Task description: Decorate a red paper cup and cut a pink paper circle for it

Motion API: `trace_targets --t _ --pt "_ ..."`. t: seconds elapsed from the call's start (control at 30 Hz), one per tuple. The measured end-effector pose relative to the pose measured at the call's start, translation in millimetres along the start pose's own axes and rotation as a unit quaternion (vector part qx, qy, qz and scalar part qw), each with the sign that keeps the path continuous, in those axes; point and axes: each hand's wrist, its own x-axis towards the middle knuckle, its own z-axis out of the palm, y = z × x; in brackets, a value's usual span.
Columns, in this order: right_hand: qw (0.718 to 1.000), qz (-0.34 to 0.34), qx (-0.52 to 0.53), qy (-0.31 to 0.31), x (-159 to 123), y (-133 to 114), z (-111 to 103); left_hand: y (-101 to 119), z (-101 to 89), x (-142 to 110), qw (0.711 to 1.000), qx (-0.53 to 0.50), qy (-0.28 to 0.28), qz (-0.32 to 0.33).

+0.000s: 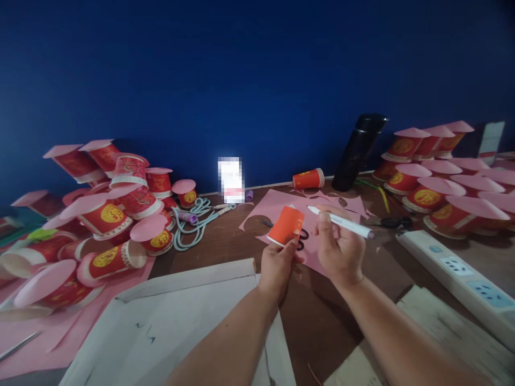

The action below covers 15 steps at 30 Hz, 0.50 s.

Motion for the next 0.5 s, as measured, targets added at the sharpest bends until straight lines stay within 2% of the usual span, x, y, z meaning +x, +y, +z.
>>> trace_targets --t 0.37,0.5 --pt "1.0 0.0 -0.008 -0.02 -0.1 0.7 0.8 2.7 -0.7 -5.0 0.998 0.046 -0.039 0.002" --pt "0.999 0.005 -0.019 -0.028 -1.1 0.2 1.1 1.7 -0.2 -4.8 0.999 0.029 -0.046 -0.003"
